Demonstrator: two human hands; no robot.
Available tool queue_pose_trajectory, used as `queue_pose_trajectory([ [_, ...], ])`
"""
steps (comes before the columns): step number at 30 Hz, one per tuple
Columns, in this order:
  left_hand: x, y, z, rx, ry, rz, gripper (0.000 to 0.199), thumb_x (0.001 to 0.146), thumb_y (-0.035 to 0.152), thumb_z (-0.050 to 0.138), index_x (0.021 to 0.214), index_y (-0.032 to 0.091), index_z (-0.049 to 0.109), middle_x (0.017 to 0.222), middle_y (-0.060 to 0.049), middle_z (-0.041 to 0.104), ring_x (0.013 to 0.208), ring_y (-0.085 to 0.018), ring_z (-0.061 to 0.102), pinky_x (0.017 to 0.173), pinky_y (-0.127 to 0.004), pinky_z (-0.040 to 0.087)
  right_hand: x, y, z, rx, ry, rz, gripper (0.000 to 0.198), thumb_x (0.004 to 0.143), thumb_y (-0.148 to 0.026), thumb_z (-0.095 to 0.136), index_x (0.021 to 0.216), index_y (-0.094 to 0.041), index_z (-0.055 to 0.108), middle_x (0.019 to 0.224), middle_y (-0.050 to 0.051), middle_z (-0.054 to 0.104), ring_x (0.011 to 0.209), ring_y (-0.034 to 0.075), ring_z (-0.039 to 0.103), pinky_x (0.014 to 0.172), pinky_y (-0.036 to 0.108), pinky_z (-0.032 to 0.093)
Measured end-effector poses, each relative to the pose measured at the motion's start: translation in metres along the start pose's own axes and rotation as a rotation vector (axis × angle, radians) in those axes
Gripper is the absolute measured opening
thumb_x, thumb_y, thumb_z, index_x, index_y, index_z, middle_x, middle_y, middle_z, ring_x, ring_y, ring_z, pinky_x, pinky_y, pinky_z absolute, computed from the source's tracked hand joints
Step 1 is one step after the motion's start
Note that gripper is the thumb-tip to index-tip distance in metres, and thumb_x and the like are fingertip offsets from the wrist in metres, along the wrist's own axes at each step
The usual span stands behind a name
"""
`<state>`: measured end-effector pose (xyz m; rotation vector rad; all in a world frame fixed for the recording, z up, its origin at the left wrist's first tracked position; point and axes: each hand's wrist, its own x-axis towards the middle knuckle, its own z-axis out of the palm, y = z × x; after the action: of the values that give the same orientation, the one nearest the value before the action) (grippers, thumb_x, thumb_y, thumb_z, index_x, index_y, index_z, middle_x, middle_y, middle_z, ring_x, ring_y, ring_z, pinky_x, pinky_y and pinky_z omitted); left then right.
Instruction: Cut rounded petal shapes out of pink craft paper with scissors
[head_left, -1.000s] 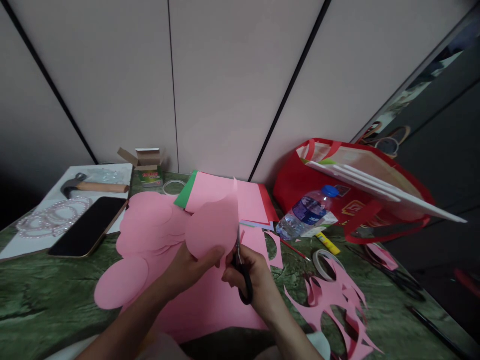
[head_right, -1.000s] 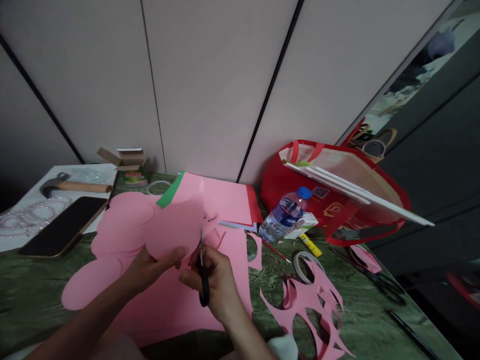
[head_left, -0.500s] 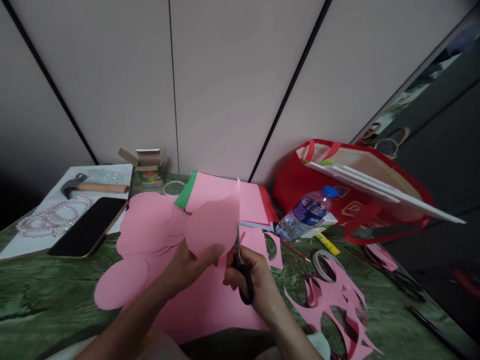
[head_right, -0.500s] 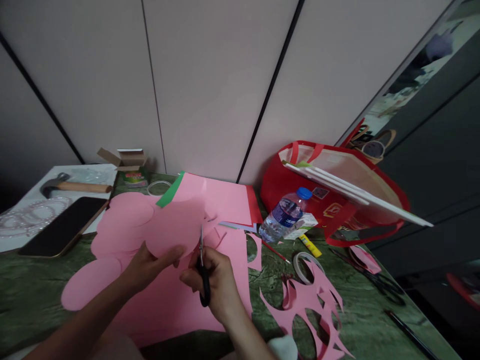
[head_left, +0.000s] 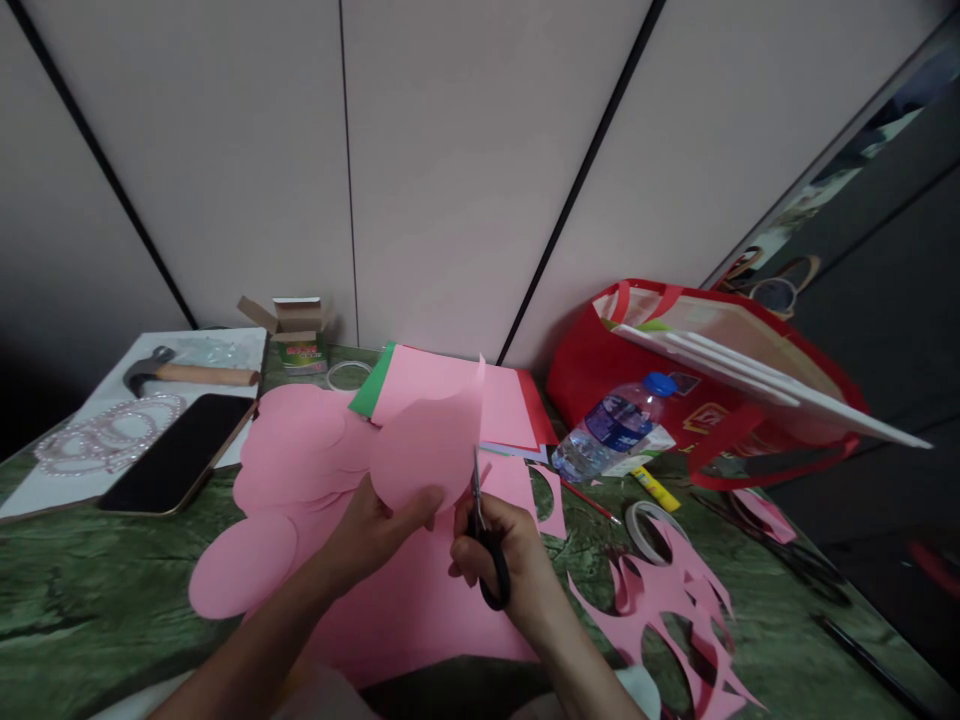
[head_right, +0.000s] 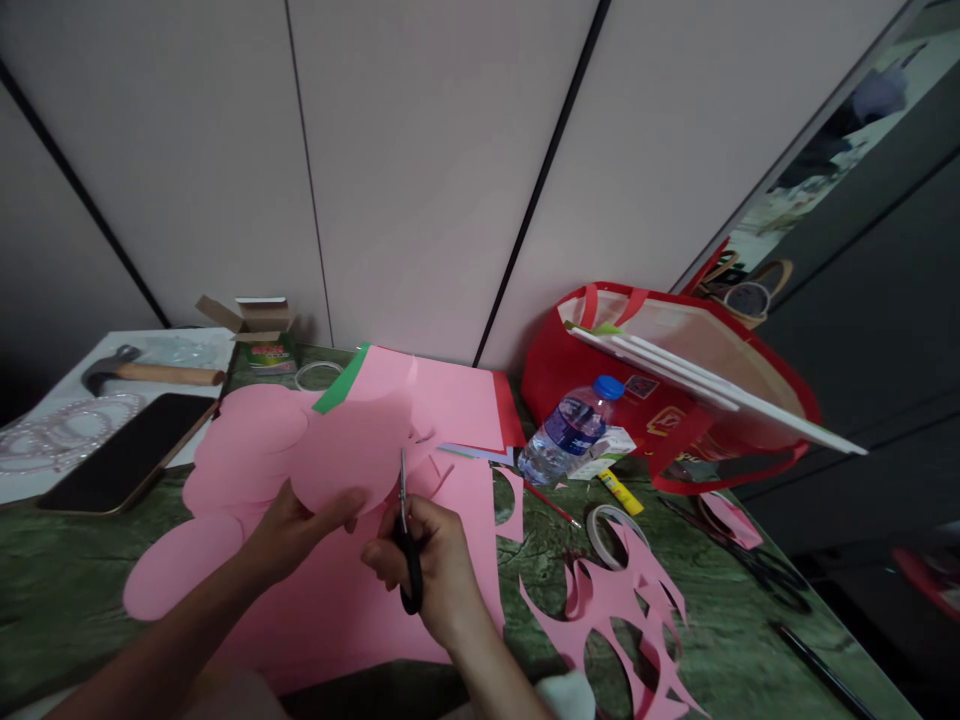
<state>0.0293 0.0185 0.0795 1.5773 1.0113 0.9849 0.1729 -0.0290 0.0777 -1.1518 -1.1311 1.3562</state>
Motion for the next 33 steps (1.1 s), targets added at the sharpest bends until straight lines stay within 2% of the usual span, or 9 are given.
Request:
queue_pose_trajectory([
  [15,0.0019,0.0006,0.0003,-0.105,0.038,0.000,0.017,0.072,0.026,0.056,0.058,0.017,0.053,0.050,0.005,0.052,0.048,-0.009,0.050,0.046,-0.019,0.041,0.0000,0.0038,-0.0023,0.027,-0.007,0.009,0.013,0.062,-0.020,0.062,0.060,-0.016,0.050,0.041,-0.009,0.045,0.035,0.006,0.043,0.038,0.018,0.038],
  [22,0.0025,0.0002,-0.0015,-0.057,0.082,-0.021,0.029,0.073,0.032,0.054,0.049,0.017,0.049,0.051,0.003,0.053,0.051,-0.011,0.050,0.049,-0.021,0.040,-0.0015,0.0023,-0.0006,0.023,0.012,0.036,0.013,0.061,-0.020,0.062,0.060,-0.016,0.050,0.039,-0.009,0.045,0.034,0.006,0.044,0.036,0.018,0.037],
  [26,0.0022,-0.0016,-0.0015,-0.049,0.155,-0.045,0.033,0.076,0.040,0.051,0.052,0.017,0.048,0.052,0.003,0.050,0.054,-0.012,0.049,0.050,-0.023,0.039,-0.0011,0.0034,0.0019,0.049,0.004,0.049,0.014,0.060,-0.020,0.063,0.060,-0.016,0.049,0.040,-0.010,0.045,0.034,0.006,0.044,0.038,0.018,0.039],
  [29,0.0016,-0.0003,-0.0001,-0.061,0.181,-0.061,0.031,0.076,0.042,0.050,0.058,0.016,0.050,0.054,0.002,0.051,0.055,-0.013,0.049,0.050,-0.023,0.040,-0.0012,0.0050,0.0032,0.053,-0.008,0.051,0.014,0.062,-0.020,0.063,0.061,-0.016,0.050,0.040,-0.010,0.045,0.035,0.006,0.045,0.039,0.019,0.040],
  [33,0.0007,0.0037,0.0020,-0.057,0.163,-0.060,0.023,0.071,0.035,0.057,0.059,0.016,0.052,0.054,0.003,0.052,0.053,-0.012,0.051,0.048,-0.021,0.042,-0.0014,0.0063,0.0034,0.064,-0.023,0.041,0.012,0.065,-0.020,0.063,0.063,-0.016,0.051,0.043,-0.009,0.047,0.037,0.006,0.045,0.041,0.019,0.039],
])
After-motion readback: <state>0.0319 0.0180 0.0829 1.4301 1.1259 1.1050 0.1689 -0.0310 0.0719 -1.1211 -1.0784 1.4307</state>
